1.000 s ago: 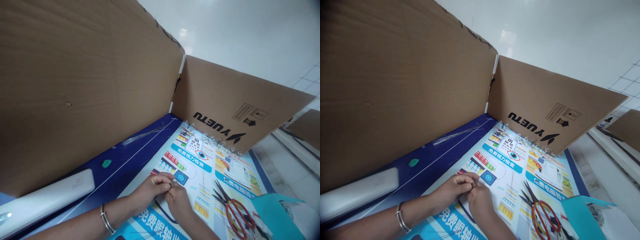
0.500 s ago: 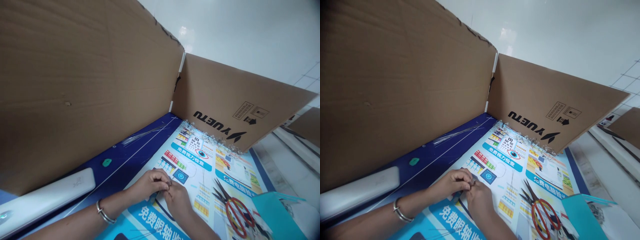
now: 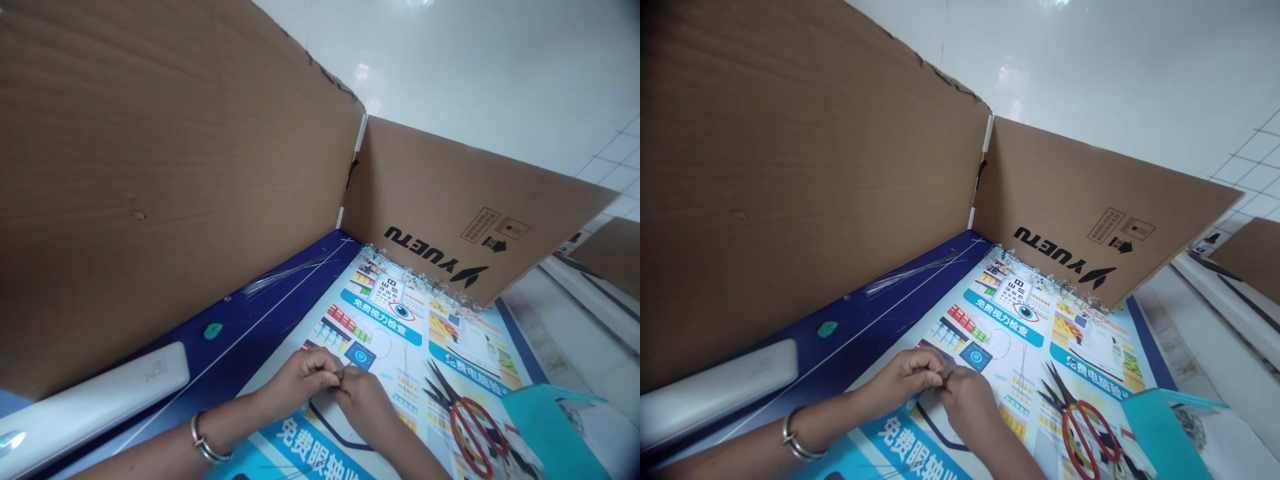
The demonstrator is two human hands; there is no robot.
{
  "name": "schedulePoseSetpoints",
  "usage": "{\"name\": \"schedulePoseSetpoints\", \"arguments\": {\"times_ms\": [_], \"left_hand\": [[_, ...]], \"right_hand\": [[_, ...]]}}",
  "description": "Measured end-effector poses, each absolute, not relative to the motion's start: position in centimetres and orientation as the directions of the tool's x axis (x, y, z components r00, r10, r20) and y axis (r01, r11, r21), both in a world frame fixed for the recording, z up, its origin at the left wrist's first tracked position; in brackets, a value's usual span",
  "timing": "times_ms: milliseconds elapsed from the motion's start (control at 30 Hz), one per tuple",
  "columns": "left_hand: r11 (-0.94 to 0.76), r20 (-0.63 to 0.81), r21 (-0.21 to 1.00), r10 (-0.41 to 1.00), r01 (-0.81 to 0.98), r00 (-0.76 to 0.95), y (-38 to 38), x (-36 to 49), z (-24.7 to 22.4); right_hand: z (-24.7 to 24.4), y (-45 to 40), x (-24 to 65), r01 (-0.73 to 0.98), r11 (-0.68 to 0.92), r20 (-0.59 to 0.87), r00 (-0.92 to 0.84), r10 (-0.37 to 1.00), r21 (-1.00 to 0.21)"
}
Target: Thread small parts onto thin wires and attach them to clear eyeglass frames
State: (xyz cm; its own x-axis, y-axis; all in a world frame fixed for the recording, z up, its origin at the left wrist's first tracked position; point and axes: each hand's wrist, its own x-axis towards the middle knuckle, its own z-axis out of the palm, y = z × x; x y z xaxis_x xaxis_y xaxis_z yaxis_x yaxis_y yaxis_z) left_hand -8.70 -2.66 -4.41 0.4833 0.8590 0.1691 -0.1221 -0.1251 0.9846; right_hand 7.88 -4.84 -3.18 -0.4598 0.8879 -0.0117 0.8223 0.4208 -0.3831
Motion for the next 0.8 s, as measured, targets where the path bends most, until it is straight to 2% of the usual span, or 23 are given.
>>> {"name": "schedulePoseSetpoints", "arguments": {"times_ms": [133,300,433,633,800], "left_hand": [[-0.092,0.136,0.989,0.854,-0.112,0.501,-3.0,-8.6,-4.4],[-0.096,0.132,0.991,0.862,-0.098,0.49,-3.2,-8.6,-4.3],[-0.117,0.137,0.991,0.872,-0.07,0.471,-3.2,-8.4,-4.5],[-0.148,0.145,0.989,0.87,-0.032,0.471,-3.4,-8.4,-4.3],[-0.182,0.162,0.983,0.869,-0.001,0.468,-3.5,-8.4,-4.1]], "right_hand": [[-1.5,-4.6,9.3,0.76,0.392,0.012,-0.451,0.892,-0.518],[1.4,-4.8,9.5,0.651,0.346,0.126,-0.361,0.924,-0.675],[2.4,-5.4,8.9,0.563,0.323,0.182,-0.293,0.939,-0.76],[2.4,-5.9,8.3,0.541,0.4,0.286,-0.285,0.915,-0.74],[2.7,-5.9,8.6,0.593,0.429,0.297,-0.311,0.903,-0.681]]}}
